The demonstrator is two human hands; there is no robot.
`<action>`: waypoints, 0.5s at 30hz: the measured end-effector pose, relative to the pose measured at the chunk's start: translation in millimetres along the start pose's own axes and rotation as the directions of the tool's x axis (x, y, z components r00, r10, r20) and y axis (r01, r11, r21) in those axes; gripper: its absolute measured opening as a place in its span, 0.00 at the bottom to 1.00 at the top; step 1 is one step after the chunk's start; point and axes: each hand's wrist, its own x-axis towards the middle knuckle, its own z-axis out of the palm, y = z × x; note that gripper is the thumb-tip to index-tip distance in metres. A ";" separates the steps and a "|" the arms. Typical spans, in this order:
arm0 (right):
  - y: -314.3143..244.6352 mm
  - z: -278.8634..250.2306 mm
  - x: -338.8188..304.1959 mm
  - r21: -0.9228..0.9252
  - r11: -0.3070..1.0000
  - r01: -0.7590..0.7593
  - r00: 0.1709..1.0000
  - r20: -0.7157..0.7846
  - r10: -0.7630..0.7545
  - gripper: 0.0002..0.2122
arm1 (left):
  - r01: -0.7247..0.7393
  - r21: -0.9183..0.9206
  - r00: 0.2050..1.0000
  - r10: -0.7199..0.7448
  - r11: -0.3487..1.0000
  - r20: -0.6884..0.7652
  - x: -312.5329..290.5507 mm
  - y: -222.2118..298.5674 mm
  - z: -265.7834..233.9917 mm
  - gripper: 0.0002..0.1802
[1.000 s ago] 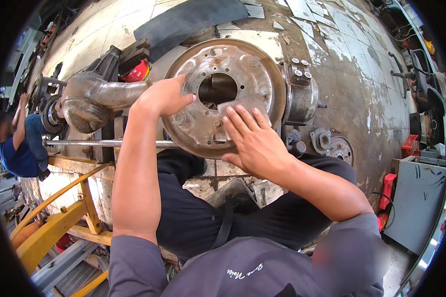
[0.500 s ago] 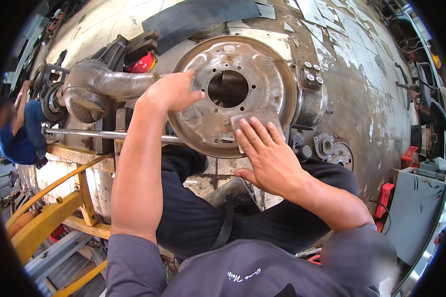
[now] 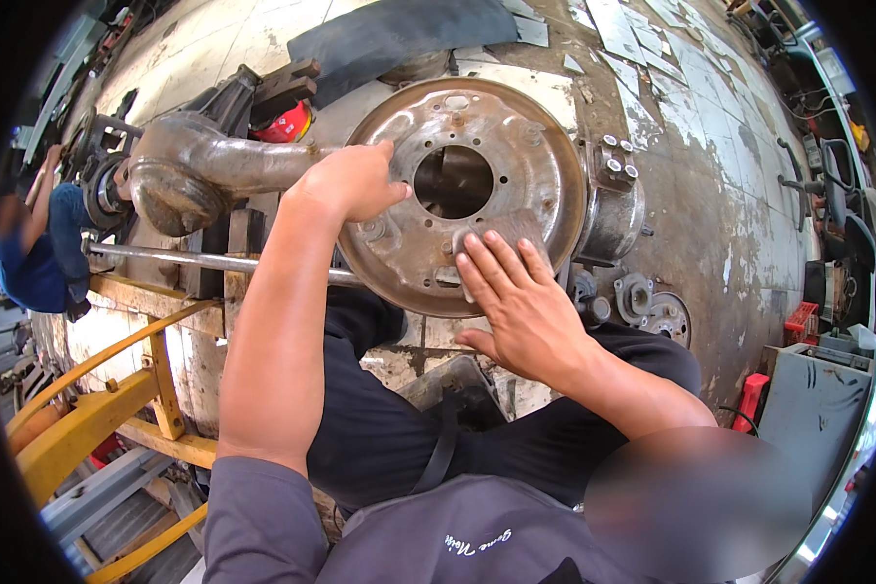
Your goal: The person sits on the floor and uses a sanding block to smooth the surface of a brake drum. They repeatedly rub the sanding block against the drum's face and inner rim while holding it steady with the other hand.
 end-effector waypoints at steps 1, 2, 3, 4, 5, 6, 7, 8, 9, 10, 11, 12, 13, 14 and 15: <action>1.4 1.0 6.7 -0.007 1.000 -0.002 1.000 -0.017 0.002 0.39 | 0.008 0.002 1.000 -0.008 1.000 0.004 1.3 1.4 -0.1 0.34; 2.9 5.1 9.9 0.008 1.000 0.001 0.999 -0.038 -0.001 0.39 | 0.011 0.003 1.000 -0.011 1.000 0.006 2.7 1.5 0.4 0.34; 2.4 3.7 9.2 0.002 1.000 -0.002 1.000 -0.022 0.002 0.39 | 0.018 0.004 1.000 -0.018 1.000 0.012 3.1 -0.6 2.1 0.34; 1.6 0.6 6.5 -0.003 1.000 -0.005 1.000 -0.005 0.005 0.40 | 0.024 0.005 1.000 -0.024 1.000 0.017 3.0 -2.1 2.9 0.34; 0.5 -2.8 2.6 -0.008 1.000 -0.007 1.000 0.012 0.007 0.40 | 0.016 0.004 1.000 -0.016 1.000 0.011 2.3 -2.8 3.3 0.34; -1.3 -5.8 -4.8 -0.007 1.000 -0.015 0.999 0.038 0.015 0.40 | 0.010 0.004 1.000 -0.010 1.000 0.002 1.0 -3.0 3.0 0.34; 0.9 -4.9 -7.1 -0.005 1.000 -0.010 1.000 0.025 0.011 0.40 | 0.005 0.003 1.000 -0.005 1.000 -0.006 0.3 -3.6 2.4 0.34; 3.2 -4.0 -8.5 -0.003 1.000 -0.006 1.000 0.013 0.006 0.40 | 0.003 0.006 1.000 -0.003 1.000 -0.014 0.9 -4.8 1.1 0.35; 4.3 -3.7 -11.1 -0.001 1.000 -0.007 1.000 0.006 0.007 0.40 | -0.004 0.007 1.000 0.004 1.000 -0.018 2.0 -3.6 0.9 0.35; 7.2 -2.8 -5.2 -0.017 1.000 -0.014 1.000 -0.013 0.014 0.40 | -0.012 0.008 1.000 0.013 1.000 -0.022 2.6 -2.4 1.0 0.35; 9.4 -0.5 3.5 -0.019 1.000 -0.025 0.999 -0.037 0.024 0.40 | -0.006 0.012 1.000 0.006 1.000 -0.006 2.5 -1.3 1.5 0.35; 12.8 2.2 13.4 -0.025 0.999 -0.041 0.997 -0.062 0.039 0.40 | -0.005 0.018 1.000 0.005 1.000 0.006 4.0 0.6 0.9 0.35; 15.3 6.2 20.0 -0.028 0.998 -0.051 0.995 -0.089 0.049 0.39 | 0.001 0.025 1.000 -0.002 1.000 0.018 3.4 0.6 0.1 0.35; 18.1 11.7 22.1 -0.006 0.999 -0.039 0.991 -0.127 0.038 0.39 | -0.002 0.016 1.000 0.002 1.000 0.019 2.9 0.2 0.2 0.37; 15.7 7.1 19.2 -0.017 0.999 -0.038 0.995 -0.091 0.036 0.39 | -0.003 0.006 1.000 0.003 1.000 0.021 2.7 -2.8 1.4 0.39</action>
